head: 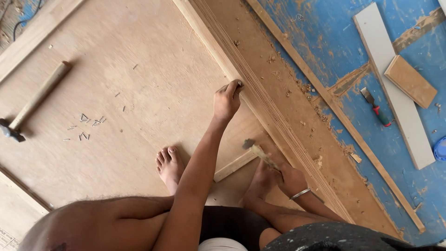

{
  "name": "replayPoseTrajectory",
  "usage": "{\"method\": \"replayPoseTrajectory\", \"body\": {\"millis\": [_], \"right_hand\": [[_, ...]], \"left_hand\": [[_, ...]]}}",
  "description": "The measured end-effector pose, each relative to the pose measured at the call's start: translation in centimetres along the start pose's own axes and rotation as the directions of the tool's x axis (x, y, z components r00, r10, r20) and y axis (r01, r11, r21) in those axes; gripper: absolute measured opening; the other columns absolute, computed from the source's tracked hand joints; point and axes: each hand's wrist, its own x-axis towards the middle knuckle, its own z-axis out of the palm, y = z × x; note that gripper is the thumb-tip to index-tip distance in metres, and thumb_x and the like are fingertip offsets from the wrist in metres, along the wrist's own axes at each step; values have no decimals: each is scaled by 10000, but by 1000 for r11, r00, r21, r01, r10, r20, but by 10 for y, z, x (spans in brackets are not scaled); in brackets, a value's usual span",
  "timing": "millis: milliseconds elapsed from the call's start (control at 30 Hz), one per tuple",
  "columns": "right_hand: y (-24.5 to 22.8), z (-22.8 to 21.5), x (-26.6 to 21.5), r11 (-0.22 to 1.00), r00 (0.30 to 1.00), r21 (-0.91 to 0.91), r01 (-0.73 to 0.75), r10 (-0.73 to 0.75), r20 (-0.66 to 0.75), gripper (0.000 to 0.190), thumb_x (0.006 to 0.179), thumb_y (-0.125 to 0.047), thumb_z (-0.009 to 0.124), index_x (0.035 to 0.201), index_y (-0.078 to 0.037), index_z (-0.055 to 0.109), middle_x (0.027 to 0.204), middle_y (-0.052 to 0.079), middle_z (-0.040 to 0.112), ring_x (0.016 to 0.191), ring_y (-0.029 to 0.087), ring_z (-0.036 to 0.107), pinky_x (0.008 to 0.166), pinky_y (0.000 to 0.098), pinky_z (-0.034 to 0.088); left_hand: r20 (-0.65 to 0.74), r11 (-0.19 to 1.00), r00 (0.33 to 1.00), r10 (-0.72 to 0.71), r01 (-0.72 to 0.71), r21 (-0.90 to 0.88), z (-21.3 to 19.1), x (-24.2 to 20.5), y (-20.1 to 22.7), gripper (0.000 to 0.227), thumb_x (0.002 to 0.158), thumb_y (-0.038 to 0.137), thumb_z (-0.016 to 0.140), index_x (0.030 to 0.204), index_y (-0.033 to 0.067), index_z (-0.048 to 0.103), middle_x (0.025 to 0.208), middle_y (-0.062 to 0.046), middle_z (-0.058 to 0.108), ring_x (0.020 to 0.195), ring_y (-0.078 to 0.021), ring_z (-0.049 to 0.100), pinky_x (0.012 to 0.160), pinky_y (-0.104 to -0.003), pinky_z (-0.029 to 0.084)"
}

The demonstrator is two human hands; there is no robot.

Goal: Nailing wooden strips onto a large plywood board to create a framework.

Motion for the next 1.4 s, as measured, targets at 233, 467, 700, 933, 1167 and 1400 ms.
{"method": "replayPoseTrajectory", "body": {"millis": [233, 467, 700, 933, 1167, 1400], "right_hand": [[-24, -66, 40, 950, 975, 293, -109, 159, -154, 512, 996, -274, 605, 1493, -224, 494, 680, 126, 682, 509, 215, 605, 469, 373, 507], [-54, -134, 68, 842, 635, 71, 535, -345, -691, 459, 1082, -141, 652, 1494, -154, 449, 909, 133, 658, 674, 198, 614, 561, 340, 474], [-51, -119, 84, 889, 651, -78, 451, -387, -653, 464, 1045, -67, 668, 1461, -134, 472, 815, 113, 608, 620, 230, 576, 518, 368, 424], [-74, -139, 89, 856, 546, -116, 503, -419, -726, 464, 1112, -85, 633, 1516, -178, 424, 884, 120, 621, 661, 221, 576, 538, 354, 428], [-56, -112, 98, 926, 737, -231, 298, -377, -561, 489, 1038, -40, 617, 1485, -199, 502, 734, 19, 594, 540, 129, 472, 432, 256, 361], [-61, -118, 77, 915, 608, -134, 380, -356, -710, 387, 1039, -98, 640, 1398, -202, 540, 803, 99, 601, 591, 153, 485, 494, 313, 367]], "left_hand": [[7, 992, 998, 69, -69, 101, 8, 1, -1, 135, 950, 48, 700, 1076, 46, 652, 912, -111, 740, 855, -296, 738, 711, -395, 598], [38, 980, 996, 81, -86, 179, 13, -1, -5, 165, 939, 17, 687, 1095, 50, 646, 928, -99, 742, 868, -284, 735, 721, -392, 590], [25, 976, 991, 129, -132, 173, 5, 0, -1, 212, 903, -17, 675, 1094, 70, 647, 934, -83, 745, 831, -275, 730, 695, -383, 584], [48, 973, 986, 159, -165, 164, 2, -1, -2, 195, 907, -14, 678, 1076, 78, 650, 949, -75, 749, 846, -257, 739, 716, -372, 597], [44, 948, 970, 239, -243, 204, 6, -1, -12, 218, 903, -39, 652, 1091, 70, 658, 992, -77, 750, 897, -241, 751, 769, -367, 616], [82, 964, 982, 172, -185, 189, 7, -5, -10, 291, 864, -84, 647, 1115, 62, 666, 965, -82, 750, 885, -255, 748, 750, -369, 614]]}}
